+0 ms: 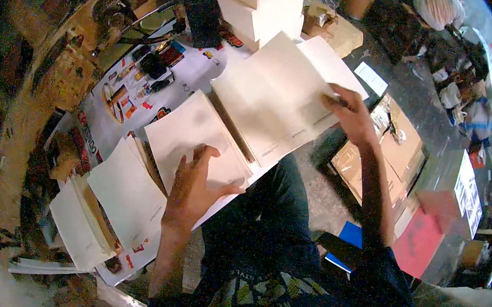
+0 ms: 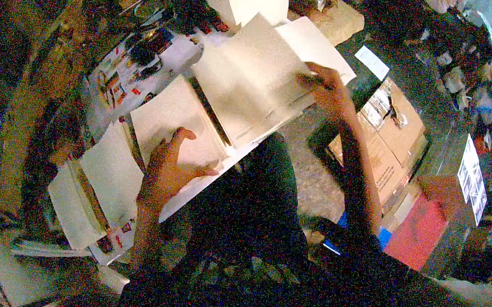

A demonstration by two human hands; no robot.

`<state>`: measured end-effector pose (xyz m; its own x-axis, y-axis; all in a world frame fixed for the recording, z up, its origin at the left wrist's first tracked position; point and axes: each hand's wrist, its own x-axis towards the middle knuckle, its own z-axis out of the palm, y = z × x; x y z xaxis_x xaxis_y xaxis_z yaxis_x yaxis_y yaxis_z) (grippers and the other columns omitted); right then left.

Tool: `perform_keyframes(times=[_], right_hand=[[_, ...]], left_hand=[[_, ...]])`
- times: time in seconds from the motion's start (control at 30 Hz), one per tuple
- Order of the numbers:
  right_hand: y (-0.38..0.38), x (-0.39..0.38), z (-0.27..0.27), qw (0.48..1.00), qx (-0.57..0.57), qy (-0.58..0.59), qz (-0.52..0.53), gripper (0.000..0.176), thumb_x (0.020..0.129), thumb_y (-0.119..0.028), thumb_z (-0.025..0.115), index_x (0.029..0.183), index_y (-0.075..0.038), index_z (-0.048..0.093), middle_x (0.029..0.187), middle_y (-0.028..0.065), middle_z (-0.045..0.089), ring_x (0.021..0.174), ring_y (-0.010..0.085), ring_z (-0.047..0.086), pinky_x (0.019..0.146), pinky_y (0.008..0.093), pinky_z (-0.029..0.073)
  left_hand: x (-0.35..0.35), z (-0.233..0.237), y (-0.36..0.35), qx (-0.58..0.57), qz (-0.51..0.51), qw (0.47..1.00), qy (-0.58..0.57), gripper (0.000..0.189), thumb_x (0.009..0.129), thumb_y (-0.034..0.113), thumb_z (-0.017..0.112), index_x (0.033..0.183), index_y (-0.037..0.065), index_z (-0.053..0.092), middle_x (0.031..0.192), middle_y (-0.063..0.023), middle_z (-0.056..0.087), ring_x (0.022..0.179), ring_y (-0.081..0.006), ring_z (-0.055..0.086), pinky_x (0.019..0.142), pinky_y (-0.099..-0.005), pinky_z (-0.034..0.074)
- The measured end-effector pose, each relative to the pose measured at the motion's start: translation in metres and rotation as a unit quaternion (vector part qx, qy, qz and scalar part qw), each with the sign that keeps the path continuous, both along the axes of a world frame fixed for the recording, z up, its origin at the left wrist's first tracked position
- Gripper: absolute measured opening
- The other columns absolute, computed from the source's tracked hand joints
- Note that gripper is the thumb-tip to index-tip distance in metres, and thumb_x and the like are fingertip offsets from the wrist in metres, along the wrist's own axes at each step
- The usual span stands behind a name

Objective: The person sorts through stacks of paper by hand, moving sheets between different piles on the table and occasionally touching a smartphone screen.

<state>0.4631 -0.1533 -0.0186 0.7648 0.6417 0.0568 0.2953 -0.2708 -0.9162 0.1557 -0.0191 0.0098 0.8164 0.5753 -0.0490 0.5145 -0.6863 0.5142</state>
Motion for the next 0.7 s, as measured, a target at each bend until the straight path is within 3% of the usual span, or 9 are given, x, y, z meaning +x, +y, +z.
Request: perform_keyframes(times=[0.13, 0.27, 0.3, 0.33, 0.43, 0.53, 0.6, 0.67, 0.7], right_hand=[[0.016, -0.007, 0.002, 0.960, -0.056, 0.275, 0.002, 0.062, 0.085, -0.043, 0.065, 0.127, 0.000, 0.052, 0.125, 0.0118, 0.054, 0.107, 0.0226, 0.056, 0.078, 0.0358, 0.051], [0.027, 0.007, -0.007, 0.948, -0.096, 0.298, 0.048, 0.075, 0.082, -0.054, 0.064, 0.125, 0.006, 0.050, 0.123, 0.0167, 0.054, 0.112, 0.0246, 0.053, 0.088, 0.0344, 0.046], [0.030, 0.015, -0.027, 0.980, -0.163, 0.095, 0.064, 0.071, 0.081, -0.045, 0.070, 0.125, 0.007, 0.049, 0.119, 0.0178, 0.057, 0.111, 0.0249, 0.054, 0.093, 0.0329, 0.043], [0.027, -0.011, -0.014, 0.988, -0.132, 0.001, 0.084, 0.072, 0.076, -0.048, 0.072, 0.125, 0.002, 0.053, 0.120, 0.0174, 0.058, 0.107, 0.0232, 0.057, 0.093, 0.0340, 0.043], [0.029, -0.005, -0.026, 0.990, 0.019, 0.086, 0.114, 0.058, 0.081, -0.026, 0.070, 0.128, 0.002, 0.050, 0.115, 0.0151, 0.062, 0.105, 0.0230, 0.058, 0.094, 0.0332, 0.042], [0.037, -0.042, 0.015, 0.990, 0.031, 0.106, 0.089, 0.061, 0.083, -0.020, 0.068, 0.135, 0.001, 0.044, 0.114, 0.0141, 0.063, 0.104, 0.0224, 0.059, 0.093, 0.0325, 0.043], [0.045, -0.081, 0.046, 0.976, 0.031, 0.140, 0.163, 0.060, 0.084, -0.018, 0.067, 0.136, -0.001, 0.042, 0.116, 0.0147, 0.062, 0.104, 0.0222, 0.060, 0.094, 0.0325, 0.043], [0.050, -0.098, 0.012, 0.987, 0.060, 0.040, 0.145, 0.059, 0.087, -0.018, 0.065, 0.138, -0.001, 0.039, 0.115, 0.0157, 0.063, 0.105, 0.0214, 0.060, 0.096, 0.0328, 0.043], [0.055, -0.117, 0.020, 0.980, 0.037, 0.095, 0.172, 0.058, 0.090, -0.018, 0.063, 0.138, 0.000, 0.037, 0.117, 0.0171, 0.062, 0.108, 0.0220, 0.059, 0.098, 0.0335, 0.042]], left_hand=[[-0.023, -0.011, 0.011, -0.073, -0.024, 0.991, -0.112, 0.035, 0.077, 0.018, 0.073, 0.102, 0.001, 0.057, 0.106, -0.0191, 0.061, 0.103, -0.0384, 0.057, 0.093, -0.0409, 0.044], [-0.060, 0.010, 0.008, -0.128, 0.061, 0.973, -0.181, 0.021, 0.082, 0.015, 0.069, 0.094, -0.001, 0.062, 0.106, -0.0162, 0.068, 0.102, -0.0251, 0.064, 0.089, -0.0335, 0.047], [-0.073, 0.012, 0.012, -0.109, 0.068, 0.971, -0.204, 0.023, 0.082, 0.014, 0.069, 0.098, -0.002, 0.062, 0.110, -0.0145, 0.067, 0.105, -0.0195, 0.062, 0.090, -0.0307, 0.047], [-0.088, 0.011, 0.017, -0.160, 0.091, 0.959, -0.215, 0.021, 0.080, 0.013, 0.071, 0.093, -0.001, 0.061, 0.116, -0.0154, 0.064, 0.107, -0.0240, 0.061, 0.095, -0.0352, 0.045], [-0.131, 0.015, 0.023, -0.152, 0.080, 0.951, -0.258, 0.022, 0.077, 0.014, 0.074, 0.081, 0.004, 0.055, 0.136, -0.0192, 0.049, 0.128, -0.0316, 0.045, 0.104, -0.0432, 0.035], [-0.156, 0.012, 0.028, -0.115, 0.060, 0.967, -0.218, 0.032, 0.074, 0.021, 0.077, 0.092, 0.005, 0.055, 0.141, -0.0219, 0.040, 0.133, -0.0343, 0.034, 0.108, -0.0460, 0.025], [-0.162, 0.009, 0.034, -0.083, 0.041, 0.978, -0.186, 0.041, 0.071, 0.026, 0.078, 0.099, 0.006, 0.055, 0.144, -0.0237, 0.034, 0.136, -0.0362, 0.027, 0.111, -0.0479, 0.019], [-0.163, -0.003, 0.036, -0.049, 0.034, 0.986, -0.158, 0.051, 0.069, 0.031, 0.080, 0.106, 0.006, 0.055, 0.147, -0.0254, 0.027, 0.139, -0.0380, 0.020, 0.113, -0.0497, 0.013], [-0.164, -0.010, 0.038, -0.043, 0.037, 0.987, -0.148, 0.056, 0.068, 0.033, 0.081, 0.110, 0.007, 0.055, 0.149, -0.0263, 0.024, 0.141, -0.0389, 0.016, 0.115, -0.0506, 0.010]])
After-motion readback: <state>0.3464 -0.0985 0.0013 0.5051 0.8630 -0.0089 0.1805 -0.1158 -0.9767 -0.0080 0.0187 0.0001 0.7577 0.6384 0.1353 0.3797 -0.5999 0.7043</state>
